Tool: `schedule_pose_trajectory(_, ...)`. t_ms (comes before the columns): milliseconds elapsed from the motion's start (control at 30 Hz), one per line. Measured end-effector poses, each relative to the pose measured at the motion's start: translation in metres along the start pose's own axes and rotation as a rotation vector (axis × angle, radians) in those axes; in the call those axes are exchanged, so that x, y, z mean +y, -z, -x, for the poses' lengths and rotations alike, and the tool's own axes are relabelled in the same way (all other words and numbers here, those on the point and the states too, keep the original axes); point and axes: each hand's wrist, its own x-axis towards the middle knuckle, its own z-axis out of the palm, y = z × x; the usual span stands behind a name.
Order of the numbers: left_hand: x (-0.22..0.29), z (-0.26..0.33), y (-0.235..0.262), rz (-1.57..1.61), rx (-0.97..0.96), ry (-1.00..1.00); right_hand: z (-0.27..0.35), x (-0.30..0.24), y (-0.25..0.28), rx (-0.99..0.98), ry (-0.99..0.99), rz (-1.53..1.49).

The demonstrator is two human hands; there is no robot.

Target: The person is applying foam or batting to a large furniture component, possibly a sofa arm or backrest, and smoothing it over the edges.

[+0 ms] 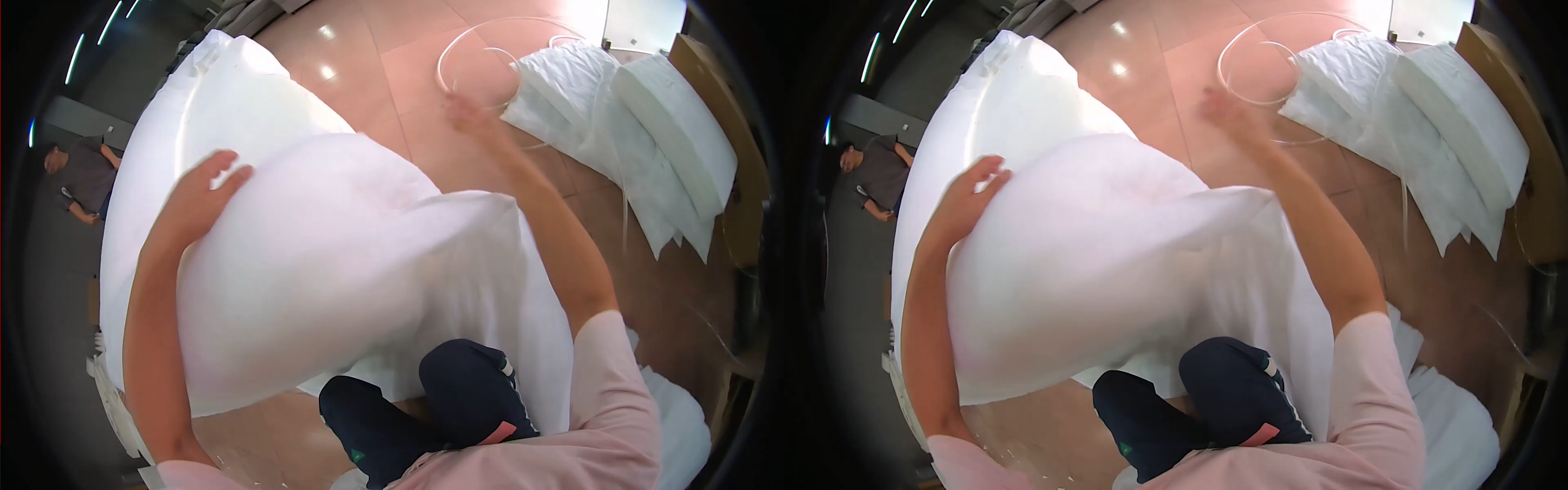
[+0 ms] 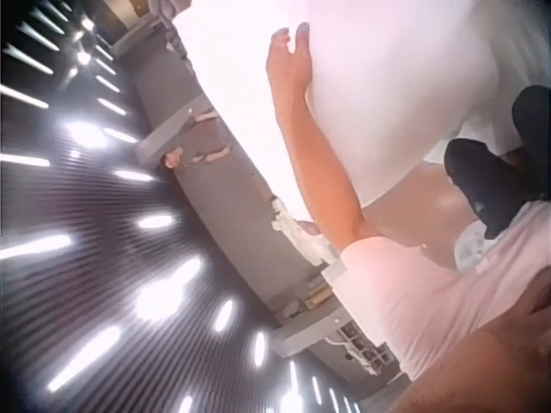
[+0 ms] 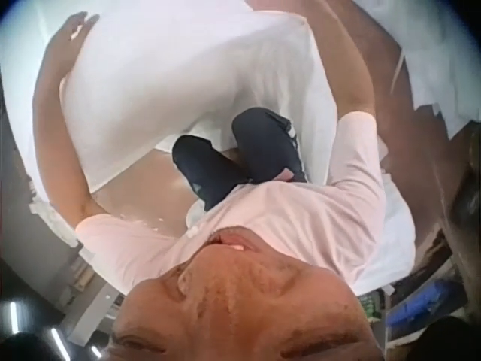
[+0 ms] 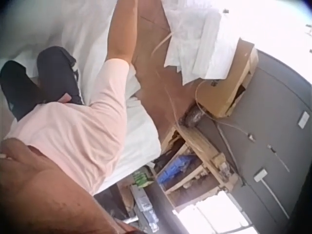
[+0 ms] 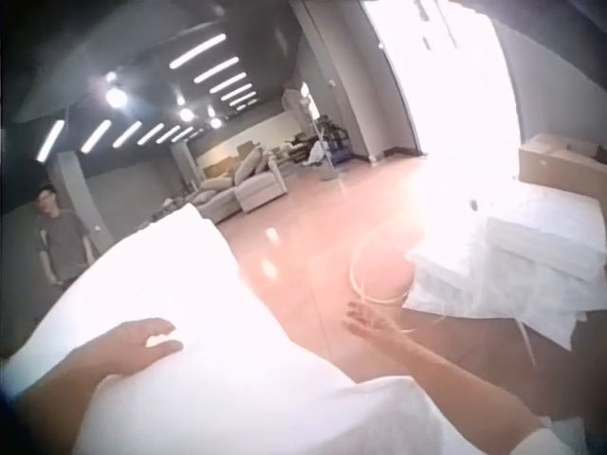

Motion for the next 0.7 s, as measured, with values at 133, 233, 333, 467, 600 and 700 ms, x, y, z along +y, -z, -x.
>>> schedule_pose_trajectory(133, -0.055, -0.049, -0.035, 0.203, -0.278, 0.170, 0.018, 0.088, -0.087, -0.436, -0.313, 0.525)
schedule_pose_trajectory(233, -0.013, -0.042, -0.035, 0.329, -0.567, 0.294, 0.024, 0.121, -0.084, -0.621, -0.453, 0.263)
schedule_pose_trajectory(333, -0.025, -0.033, -0.034, 0.591, -0.553, 0.429, -0.001, 0.093, -0.091, -0.675, -0.301, 0.414)
schedule_pose_trajectory(467, -0.021, -0.049, -0.033, 0.511, -0.564, 0.241, -0.130, 0.029, -0.036, 0.021, -0.249, 0.847)
schedule_pose_trajectory(600, -0.051, -0.048, -0.028, 0.291, -0.013, 0.056, -0.206, -0.100, -0.095, 0.357, 0.564, 1.075)
schedule_pose_trajectory(700, -0.055, -0.055, -0.016, 0.474, 0.205, 0.249, -0.227, -0.096, -0.151, 0.233, 0.637, 1.219)
